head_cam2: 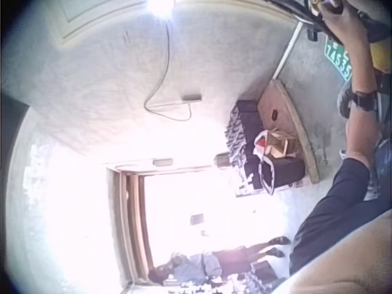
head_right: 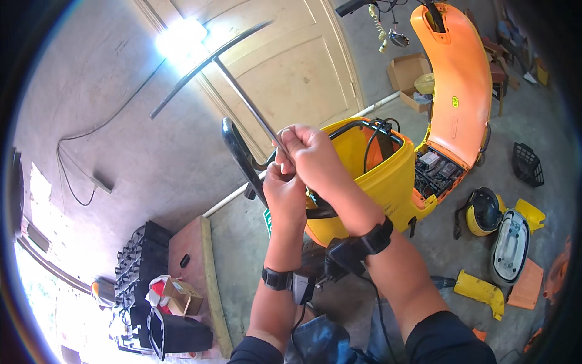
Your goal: Replacing parts and repairing an electric scooter engine or frame area.
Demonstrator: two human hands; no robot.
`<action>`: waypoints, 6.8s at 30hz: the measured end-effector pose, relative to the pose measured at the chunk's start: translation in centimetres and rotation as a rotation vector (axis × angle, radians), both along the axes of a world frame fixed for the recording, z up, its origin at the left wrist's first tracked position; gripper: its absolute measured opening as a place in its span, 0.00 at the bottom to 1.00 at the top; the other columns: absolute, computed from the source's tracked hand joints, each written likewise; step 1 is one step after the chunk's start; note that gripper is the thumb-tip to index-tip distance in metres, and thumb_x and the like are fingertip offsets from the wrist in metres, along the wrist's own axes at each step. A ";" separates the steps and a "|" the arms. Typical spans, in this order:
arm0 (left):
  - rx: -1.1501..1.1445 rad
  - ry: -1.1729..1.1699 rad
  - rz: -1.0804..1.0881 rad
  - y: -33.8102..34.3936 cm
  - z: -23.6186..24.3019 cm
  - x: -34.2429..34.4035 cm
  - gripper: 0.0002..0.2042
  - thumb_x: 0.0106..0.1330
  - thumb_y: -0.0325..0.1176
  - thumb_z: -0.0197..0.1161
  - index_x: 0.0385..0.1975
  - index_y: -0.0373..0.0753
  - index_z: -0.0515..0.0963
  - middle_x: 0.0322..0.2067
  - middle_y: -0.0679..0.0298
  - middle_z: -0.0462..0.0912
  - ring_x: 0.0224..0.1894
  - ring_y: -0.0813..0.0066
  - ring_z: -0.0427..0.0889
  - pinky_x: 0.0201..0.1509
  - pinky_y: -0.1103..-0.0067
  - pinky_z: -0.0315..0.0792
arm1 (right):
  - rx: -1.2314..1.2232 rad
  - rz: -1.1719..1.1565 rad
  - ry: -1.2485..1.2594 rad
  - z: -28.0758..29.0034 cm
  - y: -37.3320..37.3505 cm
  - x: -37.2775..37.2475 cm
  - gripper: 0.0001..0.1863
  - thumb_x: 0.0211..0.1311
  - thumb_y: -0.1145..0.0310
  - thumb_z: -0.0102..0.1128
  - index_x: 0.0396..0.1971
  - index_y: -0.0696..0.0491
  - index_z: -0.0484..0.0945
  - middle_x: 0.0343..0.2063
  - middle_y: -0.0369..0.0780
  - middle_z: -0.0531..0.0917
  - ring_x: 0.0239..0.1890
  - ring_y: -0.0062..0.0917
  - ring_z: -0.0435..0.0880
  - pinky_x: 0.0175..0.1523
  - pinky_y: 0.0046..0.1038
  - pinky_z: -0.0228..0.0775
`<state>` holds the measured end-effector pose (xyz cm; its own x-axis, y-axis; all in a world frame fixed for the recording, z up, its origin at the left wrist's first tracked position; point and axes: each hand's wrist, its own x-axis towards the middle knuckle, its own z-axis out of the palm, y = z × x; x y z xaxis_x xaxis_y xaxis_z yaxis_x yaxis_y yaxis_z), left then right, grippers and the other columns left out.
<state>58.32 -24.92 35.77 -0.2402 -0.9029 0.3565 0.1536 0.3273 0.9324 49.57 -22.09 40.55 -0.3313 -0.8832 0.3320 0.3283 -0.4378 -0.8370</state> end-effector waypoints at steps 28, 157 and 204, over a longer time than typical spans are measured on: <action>0.053 0.033 -0.249 0.0 0.4 0.3 0.11 0.70 0.24 0.53 0.49 0.29 0.72 0.42 0.64 0.79 0.41 0.84 0.76 0.43 0.86 0.70 | -0.126 -0.222 0.115 -0.8 -1.1 0.0 0.12 0.73 0.65 0.50 0.44 0.59 0.74 0.24 0.31 0.76 0.27 0.12 0.74 0.35 0.16 0.69; -0.334 -0.231 -0.105 -0.8 -0.6 0.3 0.14 0.70 0.36 0.55 0.32 0.29 0.75 0.28 0.45 0.77 0.36 0.45 0.77 0.40 0.61 0.69 | 0.246 -1.296 2.121 16.7 -4.2 1.4 0.25 0.65 0.43 0.50 0.26 0.50 0.82 0.20 0.42 0.83 0.28 0.38 0.85 0.32 0.39 0.75; -0.570 -0.197 -0.020 -0.4 -0.7 0.5 0.14 0.70 0.36 0.54 0.28 0.30 0.75 0.26 0.45 0.77 0.33 0.43 0.77 0.36 0.60 0.70 | 0.123 -0.821 2.320 21.1 -1.0 -0.9 0.17 0.58 0.57 0.55 0.20 0.54 0.82 0.20 0.47 0.82 0.27 0.44 0.82 0.35 0.42 0.75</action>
<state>58.82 -25.28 35.11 -0.3653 -0.5774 0.7301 0.0070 0.7826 0.6224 48.66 -23.06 61.64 0.1846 -0.8588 0.4779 -0.8517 0.1029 0.5139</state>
